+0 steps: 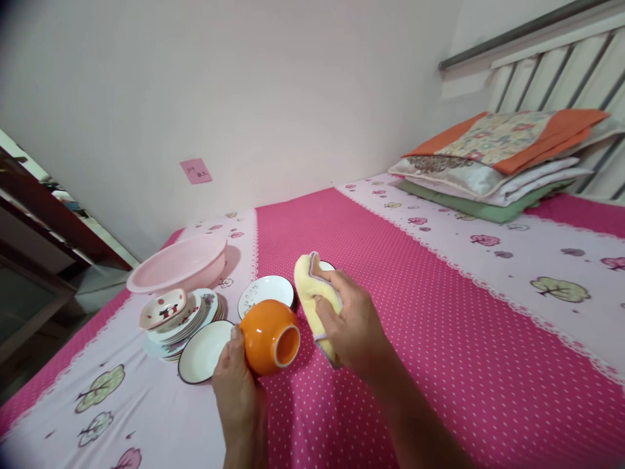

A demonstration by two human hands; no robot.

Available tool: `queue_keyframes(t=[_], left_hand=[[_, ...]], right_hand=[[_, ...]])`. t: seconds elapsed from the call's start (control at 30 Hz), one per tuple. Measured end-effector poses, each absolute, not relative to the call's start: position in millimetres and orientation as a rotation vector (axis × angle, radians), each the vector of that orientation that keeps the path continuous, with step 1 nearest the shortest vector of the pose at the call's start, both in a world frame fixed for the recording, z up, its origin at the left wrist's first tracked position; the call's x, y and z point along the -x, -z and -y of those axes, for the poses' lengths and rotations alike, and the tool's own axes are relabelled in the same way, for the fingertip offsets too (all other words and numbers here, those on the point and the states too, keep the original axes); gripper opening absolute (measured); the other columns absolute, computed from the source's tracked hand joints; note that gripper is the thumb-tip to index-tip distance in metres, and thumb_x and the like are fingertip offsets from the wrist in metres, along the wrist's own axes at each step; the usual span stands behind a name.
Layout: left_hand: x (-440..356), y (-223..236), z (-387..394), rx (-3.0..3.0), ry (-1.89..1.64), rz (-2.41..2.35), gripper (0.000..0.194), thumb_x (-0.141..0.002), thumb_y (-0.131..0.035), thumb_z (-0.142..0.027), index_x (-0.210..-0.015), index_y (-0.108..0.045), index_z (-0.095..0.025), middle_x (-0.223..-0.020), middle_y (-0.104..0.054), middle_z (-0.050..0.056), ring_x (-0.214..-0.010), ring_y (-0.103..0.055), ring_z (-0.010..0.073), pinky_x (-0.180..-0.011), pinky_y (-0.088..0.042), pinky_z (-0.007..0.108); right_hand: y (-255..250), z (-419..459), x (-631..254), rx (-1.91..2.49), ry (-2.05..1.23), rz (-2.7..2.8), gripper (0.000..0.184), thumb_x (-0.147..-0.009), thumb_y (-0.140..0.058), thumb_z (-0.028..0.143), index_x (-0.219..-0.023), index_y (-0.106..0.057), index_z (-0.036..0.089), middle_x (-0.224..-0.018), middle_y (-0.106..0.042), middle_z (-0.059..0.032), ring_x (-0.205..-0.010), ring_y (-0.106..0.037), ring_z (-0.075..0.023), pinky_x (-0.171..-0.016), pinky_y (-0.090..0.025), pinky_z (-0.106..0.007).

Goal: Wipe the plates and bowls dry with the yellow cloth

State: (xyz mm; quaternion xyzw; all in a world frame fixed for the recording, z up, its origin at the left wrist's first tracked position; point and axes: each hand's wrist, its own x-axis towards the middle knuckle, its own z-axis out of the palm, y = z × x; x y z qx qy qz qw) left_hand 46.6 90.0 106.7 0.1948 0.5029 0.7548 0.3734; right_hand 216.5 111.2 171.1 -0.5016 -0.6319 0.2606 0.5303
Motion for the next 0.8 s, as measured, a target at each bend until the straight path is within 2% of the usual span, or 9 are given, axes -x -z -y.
queue_keyframes(t=[0.1, 0.2, 0.27, 0.33, 0.43, 0.53, 0.6, 0.7, 0.8], left_hand=[[-49, -99, -87, -0.693, -1.847, -1.521, 0.047, -0.082, -0.078, -0.053, -0.065, -0.049, -0.020, -0.058, -0.046, -0.008, -0.055, -0.041, 0.0091, -0.048, -0.037, 0.019], [-48, -100, -83, -0.819, -1.817, -1.546, 0.043, -0.083, -0.074, -0.059, -0.071, -0.059, -0.020, -0.060, -0.053, -0.006, -0.058, -0.045, 0.0115, -0.052, -0.041, 0.022], [-47, -102, -81, -0.842, -1.803, -1.523, 0.044, -0.084, -0.070, -0.063, -0.078, -0.066, -0.019, -0.065, -0.062, -0.003, -0.062, -0.052, 0.0145, -0.055, -0.044, 0.024], [-48, -105, -80, -0.847, -1.804, -1.506, 0.046, -0.087, -0.065, -0.065, -0.081, -0.069, -0.019, -0.067, -0.064, -0.001, -0.065, -0.055, 0.0161, -0.057, -0.045, 0.025], [-49, -107, -79, -0.856, -1.834, -1.486, 0.046, -0.087, -0.066, -0.064, -0.083, -0.072, -0.019, -0.067, -0.063, -0.002, -0.065, -0.054, 0.0157, -0.057, -0.045, 0.024], [-48, -108, -80, -0.859, -1.800, -1.440, 0.048, -0.079, -0.074, -0.065, -0.081, -0.073, -0.017, -0.066, -0.063, -0.001, -0.064, -0.051, 0.0151, -0.056, -0.045, 0.024], [-47, -109, -79, -0.835, -1.807, -1.431, 0.047, -0.076, -0.077, -0.063, -0.074, -0.070, -0.017, -0.061, -0.059, -0.002, -0.063, -0.049, 0.0150, -0.055, -0.044, 0.025], [-46, -114, -77, -0.758, -1.868, -1.426, 0.045, -0.079, -0.076, -0.060, -0.065, -0.063, -0.019, -0.057, -0.052, -0.004, -0.064, -0.050, 0.0158, -0.057, -0.045, 0.026], [-46, -122, -73, -0.669, -1.821, -1.366, 0.040, -0.083, -0.074, -0.053, -0.064, -0.063, -0.020, -0.057, -0.053, -0.003, -0.060, -0.051, 0.0164, -0.054, -0.044, 0.026]], right_hand=[[-174, -97, -199, 1.014, -0.620, 1.686, 0.038, -0.096, -0.057, 0.029, -0.133, -0.062, 0.019, -0.135, -0.066, -0.0114, -0.126, -0.060, -0.0281, -0.109, -0.048, -0.045], [-176, -88, -191, 0.846, -0.716, 1.916, 0.042, -0.102, -0.058, 0.035, -0.141, -0.057, 0.022, -0.147, -0.059, -0.0090, -0.138, -0.052, -0.0245, -0.118, -0.042, -0.042], [-176, -88, -190, 0.787, -0.747, 1.966, 0.034, -0.107, -0.049, 0.031, -0.138, -0.060, 0.023, -0.142, -0.063, -0.0069, -0.134, -0.055, -0.0206, -0.116, -0.045, -0.038], [-175, -90, -189, 0.772, -0.647, 1.979, 0.030, -0.107, -0.046, 0.025, -0.132, -0.064, 0.022, -0.135, -0.067, -0.0066, -0.130, -0.056, -0.0205, -0.113, -0.045, -0.039], [-170, -94, -183, 0.788, -0.384, 2.019, 0.032, -0.101, -0.056, 0.020, -0.131, -0.064, 0.020, -0.138, -0.065, -0.0085, -0.137, -0.049, -0.0268, -0.119, -0.035, -0.049], [-165, -94, -174, 0.829, -0.315, 2.057, 0.042, -0.096, -0.062, 0.022, -0.138, -0.058, 0.018, -0.142, -0.062, -0.0101, -0.138, -0.045, -0.0309, -0.120, -0.027, -0.055], [-163, -93, -170, 0.852, -0.342, 2.074, 0.044, -0.096, -0.062, 0.026, -0.139, -0.057, 0.018, -0.138, -0.063, -0.0108, -0.133, -0.048, -0.0318, -0.115, -0.031, -0.055], [-164, -92, -169, 0.842, -0.387, 2.092, 0.039, -0.096, -0.061, 0.031, -0.132, -0.060, 0.018, -0.126, -0.066, -0.0111, -0.121, -0.053, -0.0325, -0.106, -0.038, -0.054], [-166, -93, -173, 0.792, -0.437, 2.082, 0.037, -0.093, -0.062, 0.031, -0.128, -0.062, 0.019, -0.121, -0.068, -0.0101, -0.113, -0.056, -0.0314, -0.101, -0.039, -0.052]])
